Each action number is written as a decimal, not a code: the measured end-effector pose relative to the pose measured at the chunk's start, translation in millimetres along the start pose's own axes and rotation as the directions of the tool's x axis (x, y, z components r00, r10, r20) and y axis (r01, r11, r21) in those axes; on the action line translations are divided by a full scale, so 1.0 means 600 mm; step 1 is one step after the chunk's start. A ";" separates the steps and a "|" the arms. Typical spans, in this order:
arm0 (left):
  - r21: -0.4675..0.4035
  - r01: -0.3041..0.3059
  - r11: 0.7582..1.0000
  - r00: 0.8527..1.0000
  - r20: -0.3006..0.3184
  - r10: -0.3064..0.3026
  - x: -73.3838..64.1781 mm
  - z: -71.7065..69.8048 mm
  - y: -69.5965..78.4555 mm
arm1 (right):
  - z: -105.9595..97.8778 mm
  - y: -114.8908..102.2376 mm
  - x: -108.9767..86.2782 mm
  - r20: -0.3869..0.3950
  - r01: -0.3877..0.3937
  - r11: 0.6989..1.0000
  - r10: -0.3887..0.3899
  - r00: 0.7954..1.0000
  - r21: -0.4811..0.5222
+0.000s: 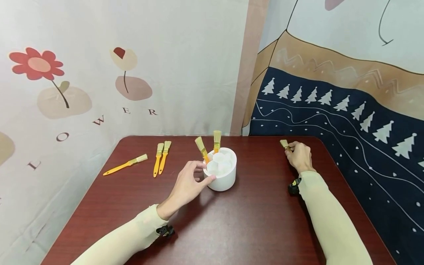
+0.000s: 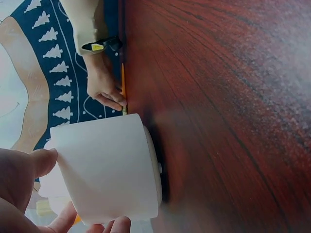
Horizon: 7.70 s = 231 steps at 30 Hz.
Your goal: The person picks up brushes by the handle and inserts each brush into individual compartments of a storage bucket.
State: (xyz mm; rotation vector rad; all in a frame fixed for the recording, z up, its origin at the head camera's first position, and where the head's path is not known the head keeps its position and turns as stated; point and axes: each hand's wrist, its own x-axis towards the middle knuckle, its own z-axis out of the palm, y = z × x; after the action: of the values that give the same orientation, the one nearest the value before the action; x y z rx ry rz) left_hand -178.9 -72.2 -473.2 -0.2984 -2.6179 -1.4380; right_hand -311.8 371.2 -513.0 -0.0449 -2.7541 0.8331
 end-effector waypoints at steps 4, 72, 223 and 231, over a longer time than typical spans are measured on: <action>0.013 0.012 1.000 1.000 0.007 -0.012 0.002 -0.001 0.002 | -0.006 -0.003 0.003 0.029 -0.002 1.000 0.003 1.000 -0.016; 0.018 0.071 0.997 0.997 0.022 -0.071 0.005 -0.005 0.002 | -0.027 -0.176 -0.094 -0.038 0.254 0.961 -0.251 0.967 0.108; -0.024 0.031 0.999 0.999 0.020 -0.030 -0.003 -0.013 0.001 | 0.046 -0.304 -0.134 0.315 0.390 0.893 -0.445 0.838 0.226; -0.015 0.001 1.000 1.000 0.027 -0.001 0.003 -0.027 -0.007 | 0.046 -0.307 -0.134 0.295 0.405 0.887 -0.457 0.839 0.222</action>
State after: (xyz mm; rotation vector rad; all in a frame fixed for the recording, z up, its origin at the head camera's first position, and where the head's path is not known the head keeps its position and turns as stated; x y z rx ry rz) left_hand -181.0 -88.1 -467.6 -0.3209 -2.6298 -1.4653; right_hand -232.5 194.2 -453.3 0.7977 -2.8125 0.9840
